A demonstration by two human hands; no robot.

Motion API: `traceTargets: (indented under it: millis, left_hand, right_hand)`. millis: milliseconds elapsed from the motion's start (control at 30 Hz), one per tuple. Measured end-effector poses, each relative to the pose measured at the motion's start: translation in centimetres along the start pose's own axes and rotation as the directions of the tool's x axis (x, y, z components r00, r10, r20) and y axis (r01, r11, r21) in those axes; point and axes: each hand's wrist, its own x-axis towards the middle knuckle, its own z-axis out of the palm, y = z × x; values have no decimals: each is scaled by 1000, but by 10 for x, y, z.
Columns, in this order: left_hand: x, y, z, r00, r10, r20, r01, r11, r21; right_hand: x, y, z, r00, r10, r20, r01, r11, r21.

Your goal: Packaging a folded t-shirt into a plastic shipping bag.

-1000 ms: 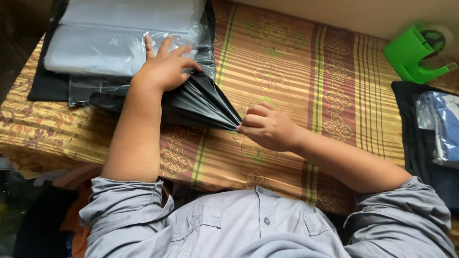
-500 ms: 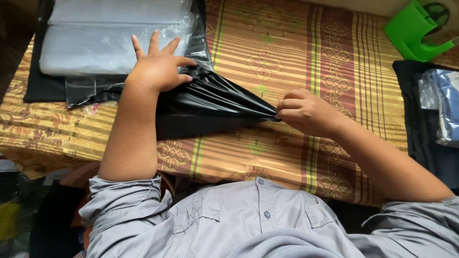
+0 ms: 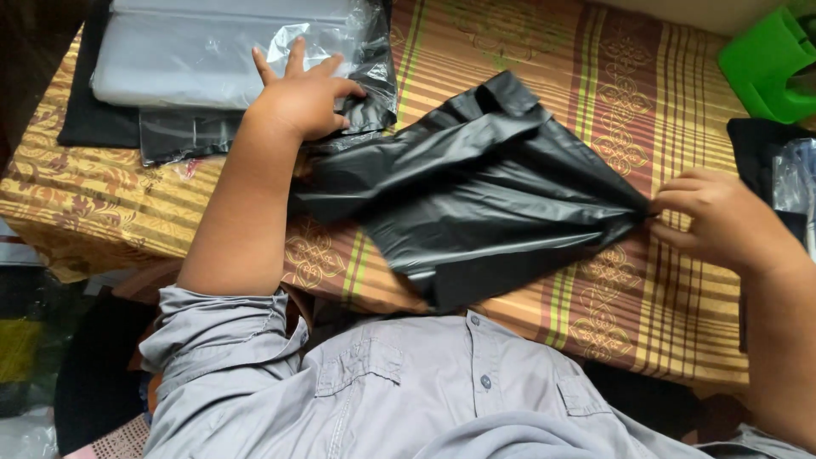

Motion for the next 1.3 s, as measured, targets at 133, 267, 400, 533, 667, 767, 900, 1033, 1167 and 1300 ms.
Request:
traceTargets:
  millis: [133,267,400,533,667,767,900,1033,1167,1300]
  left_hand:
    - [-8,-5,2,999,52,5,-52,998,-21]
    - [-20,-17,2,988,130,-85,-127,991,36]
    - [-26,-40,6,980,152,-129,-145,988,57]
    - [-15,-70,18,971,167,-172,-149,982,113]
    - [-7,-88,18,967,150,-205,-124,983,131]
    - [-11,-80,11,974,129,-185,-114,990,87]
    - [-22,-50,4,904,241,-353,-222,970,95]
    - [-33,10,6,717,445,-536,-430,888,163]
    - [-39,72,18,837,509,-203,-484,860,161]
    - [-16,104,47,851,522,-60,-508,847,156]
  right_hand:
    - [-46,63,29,970,241,15,-233,951,-202]
    - [-59,83,41,883,470,17,-441,840,-315]
    - [-38,63,25,781,553,290,-523,833,-180]
    - [-26,26,8,684,632,363,-641,759,-113]
    - [-24,-7,1,689,555,466,-646,762,48]
    - [-17,-41,-14,681,509,527,-671,721,172]
    - [-9,-59,-27,720,506,475,-675,669,310]
    - [7,-44,-7,938,334,88,-345,889,301]
    - [36,-49,18,982,143,-124,-116,971,207]
    - [46,-58,31,992,125,-35,-117,978,174]
